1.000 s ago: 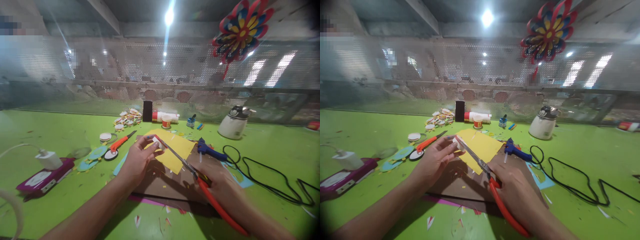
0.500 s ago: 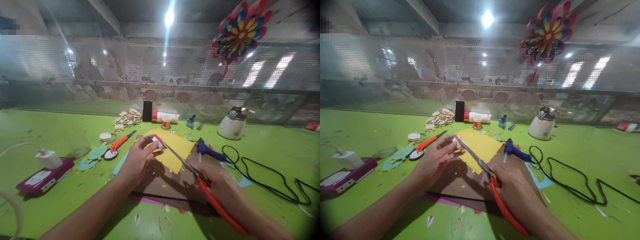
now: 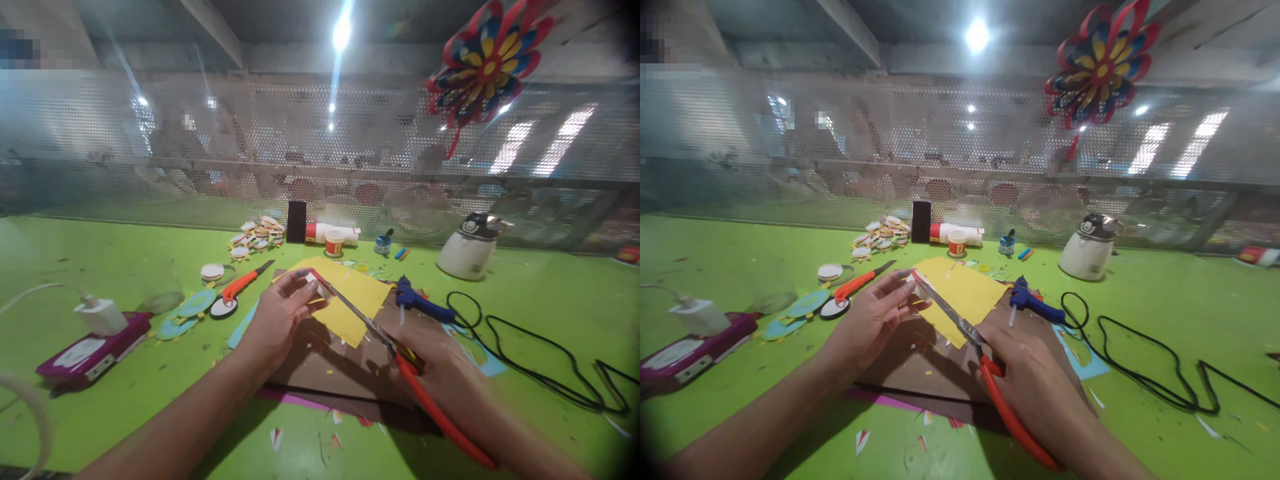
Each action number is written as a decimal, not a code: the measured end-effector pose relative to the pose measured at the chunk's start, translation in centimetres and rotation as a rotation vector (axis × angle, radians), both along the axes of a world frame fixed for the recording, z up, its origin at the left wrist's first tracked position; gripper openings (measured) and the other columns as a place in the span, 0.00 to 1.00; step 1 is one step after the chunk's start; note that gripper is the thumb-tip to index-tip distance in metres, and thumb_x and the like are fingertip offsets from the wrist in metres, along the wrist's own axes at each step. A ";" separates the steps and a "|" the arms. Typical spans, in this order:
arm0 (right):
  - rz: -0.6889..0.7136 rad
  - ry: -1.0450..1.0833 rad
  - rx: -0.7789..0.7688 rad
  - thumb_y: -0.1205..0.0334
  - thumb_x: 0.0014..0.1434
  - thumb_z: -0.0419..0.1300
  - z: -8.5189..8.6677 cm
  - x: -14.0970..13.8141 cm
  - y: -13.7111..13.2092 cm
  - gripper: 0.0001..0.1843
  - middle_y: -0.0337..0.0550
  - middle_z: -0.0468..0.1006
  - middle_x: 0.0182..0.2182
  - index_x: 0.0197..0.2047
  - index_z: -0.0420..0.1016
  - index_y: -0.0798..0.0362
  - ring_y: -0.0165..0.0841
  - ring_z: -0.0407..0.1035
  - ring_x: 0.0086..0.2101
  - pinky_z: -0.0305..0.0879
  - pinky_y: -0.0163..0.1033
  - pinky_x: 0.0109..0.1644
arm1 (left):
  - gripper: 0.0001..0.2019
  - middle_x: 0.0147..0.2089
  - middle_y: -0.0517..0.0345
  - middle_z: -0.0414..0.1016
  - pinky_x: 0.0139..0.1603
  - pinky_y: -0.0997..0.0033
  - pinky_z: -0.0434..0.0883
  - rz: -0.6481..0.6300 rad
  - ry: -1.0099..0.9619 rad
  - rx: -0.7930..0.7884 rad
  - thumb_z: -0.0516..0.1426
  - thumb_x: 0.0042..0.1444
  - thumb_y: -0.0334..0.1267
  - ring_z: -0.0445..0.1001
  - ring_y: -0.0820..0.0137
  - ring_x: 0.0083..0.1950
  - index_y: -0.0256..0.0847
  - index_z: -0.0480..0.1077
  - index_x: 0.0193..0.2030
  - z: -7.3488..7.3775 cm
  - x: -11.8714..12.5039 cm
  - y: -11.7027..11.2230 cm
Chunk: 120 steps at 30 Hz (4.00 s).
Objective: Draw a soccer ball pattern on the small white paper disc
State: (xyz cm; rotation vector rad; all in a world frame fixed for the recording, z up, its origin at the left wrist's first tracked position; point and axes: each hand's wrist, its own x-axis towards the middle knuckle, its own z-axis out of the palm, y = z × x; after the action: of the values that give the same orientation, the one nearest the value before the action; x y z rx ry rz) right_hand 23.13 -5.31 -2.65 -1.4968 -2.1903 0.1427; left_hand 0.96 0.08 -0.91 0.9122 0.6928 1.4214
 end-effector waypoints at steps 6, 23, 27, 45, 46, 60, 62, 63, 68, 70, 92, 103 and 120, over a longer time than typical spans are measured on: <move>-0.013 -0.013 0.050 0.69 0.54 0.54 0.3 -0.2 -0.3 0.19 0.38 0.84 0.38 0.46 0.80 0.47 0.36 0.77 0.35 0.69 0.35 0.36 | 0.14 0.44 0.51 0.77 0.45 0.62 0.76 0.008 0.014 -0.013 0.67 0.48 0.36 0.77 0.68 0.39 0.35 0.74 0.41 -0.1 0.0 0.0; -0.036 -0.023 0.040 0.64 0.57 0.57 0.1 -0.1 -0.2 0.16 0.41 0.84 0.41 0.46 0.80 0.47 0.39 0.77 0.38 0.68 0.37 0.37 | 0.11 0.41 0.50 0.78 0.41 0.65 0.76 -0.004 0.002 0.004 0.67 0.48 0.36 0.78 0.66 0.39 0.36 0.76 0.39 -0.1 0.1 0.1; -0.039 -0.029 0.040 0.66 0.55 0.56 0.0 -0.1 -0.3 0.15 0.42 0.84 0.39 0.43 0.81 0.47 0.39 0.77 0.37 0.68 0.37 0.37 | 0.12 0.43 0.50 0.79 0.42 0.64 0.76 -0.019 -0.003 0.004 0.67 0.49 0.36 0.78 0.67 0.38 0.36 0.75 0.40 -0.2 0.1 0.1; -0.049 0.004 -0.029 0.66 0.54 0.54 0.0 -0.3 -0.6 0.13 0.36 0.82 0.30 0.37 0.79 0.46 0.36 0.74 0.30 0.64 0.35 0.32 | 0.12 0.40 0.52 0.78 0.43 0.63 0.76 -0.028 -0.032 0.012 0.66 0.50 0.34 0.78 0.68 0.39 0.34 0.75 0.41 -0.3 0.1 0.2; -0.051 0.003 -0.036 0.66 0.54 0.54 -0.1 -0.3 -0.6 0.13 0.36 0.83 0.31 0.37 0.79 0.46 0.36 0.75 0.30 0.64 0.36 0.32 | 0.12 0.40 0.52 0.78 0.44 0.63 0.76 -0.027 -0.034 0.011 0.66 0.50 0.34 0.78 0.68 0.39 0.34 0.75 0.42 -0.3 0.1 0.2; -0.057 -0.030 0.000 0.66 0.56 0.53 -0.4 -0.1 -0.3 0.15 0.40 0.84 0.35 0.41 0.79 0.47 0.37 0.76 0.33 0.64 0.37 0.34 | 0.14 0.42 0.51 0.78 0.45 0.63 0.76 0.000 -0.004 0.000 0.68 0.48 0.36 0.77 0.67 0.39 0.35 0.75 0.40 -0.4 0.2 0.2; -0.038 -0.029 0.002 0.66 0.56 0.53 -0.2 -0.2 -0.3 0.15 0.41 0.84 0.38 0.41 0.79 0.47 0.38 0.76 0.36 0.66 0.37 0.36 | 0.14 0.43 0.50 0.77 0.45 0.63 0.76 0.013 0.021 -0.012 0.68 0.48 0.37 0.77 0.67 0.39 0.34 0.75 0.41 -0.1 0.2 -0.1; -0.033 -0.031 0.002 0.67 0.56 0.53 -0.1 -0.3 -0.3 0.15 0.40 0.83 0.38 0.41 0.79 0.46 0.38 0.76 0.36 0.66 0.37 0.36 | 0.13 0.44 0.50 0.77 0.45 0.63 0.76 0.017 0.041 -0.016 0.67 0.49 0.36 0.77 0.67 0.40 0.35 0.75 0.40 0.2 0.2 -0.3; -0.028 -0.040 0.022 0.69 0.54 0.54 0.1 -0.4 -0.3 0.16 0.39 0.83 0.36 0.42 0.79 0.46 0.37 0.76 0.35 0.66 0.37 0.36 | 0.12 0.48 0.49 0.74 0.47 0.66 0.77 0.034 0.122 -0.008 0.66 0.50 0.34 0.78 0.65 0.43 0.35 0.74 0.41 0.8 0.2 -1.0; -0.028 -0.038 0.035 0.68 0.54 0.54 0.1 -0.4 -0.2 0.16 0.40 0.83 0.38 0.42 0.80 0.46 0.38 0.76 0.36 0.67 0.37 0.37 | 0.14 0.51 0.47 0.73 0.43 0.66 0.77 0.038 0.124 -0.034 0.65 0.52 0.36 0.78 0.64 0.42 0.35 0.72 0.45 0.4 0.3 -0.8; -0.036 0.032 -0.050 0.67 0.55 0.55 0.2 -0.2 -0.7 0.17 0.39 0.84 0.40 0.44 0.80 0.45 0.39 0.75 0.37 0.64 0.39 0.37 | 0.18 0.52 0.47 0.74 0.45 0.63 0.76 0.040 0.109 -0.019 0.66 0.50 0.38 0.79 0.65 0.42 0.36 0.71 0.46 -1.0 0.3 0.1; -0.086 0.000 -0.067 0.65 0.57 0.56 -0.8 0.2 -0.2 0.17 0.40 0.83 0.44 0.47 0.79 0.43 0.42 0.76 0.39 0.66 0.41 0.41 | 0.15 0.42 0.46 0.79 0.46 0.62 0.75 0.031 0.035 -0.008 0.65 0.49 0.36 0.79 0.61 0.42 0.34 0.73 0.43 -0.3 0.3 0.0; -0.048 -0.029 -0.060 0.68 0.55 0.54 0.0 -0.1 -0.5 0.19 0.38 0.83 0.42 0.47 0.78 0.44 0.39 0.76 0.40 0.65 0.40 0.41 | 0.15 0.43 0.49 0.79 0.45 0.64 0.75 0.013 0.000 -0.027 0.67 0.49 0.36 0.79 0.64 0.42 0.35 0.73 0.43 -0.5 0.0 0.3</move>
State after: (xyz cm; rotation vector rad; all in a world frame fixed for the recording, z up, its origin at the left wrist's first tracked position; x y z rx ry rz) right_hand 23.01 -5.77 -2.70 -1.5917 -2.1890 0.1727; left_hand 0.96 0.37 -1.38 0.8882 0.7174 1.4205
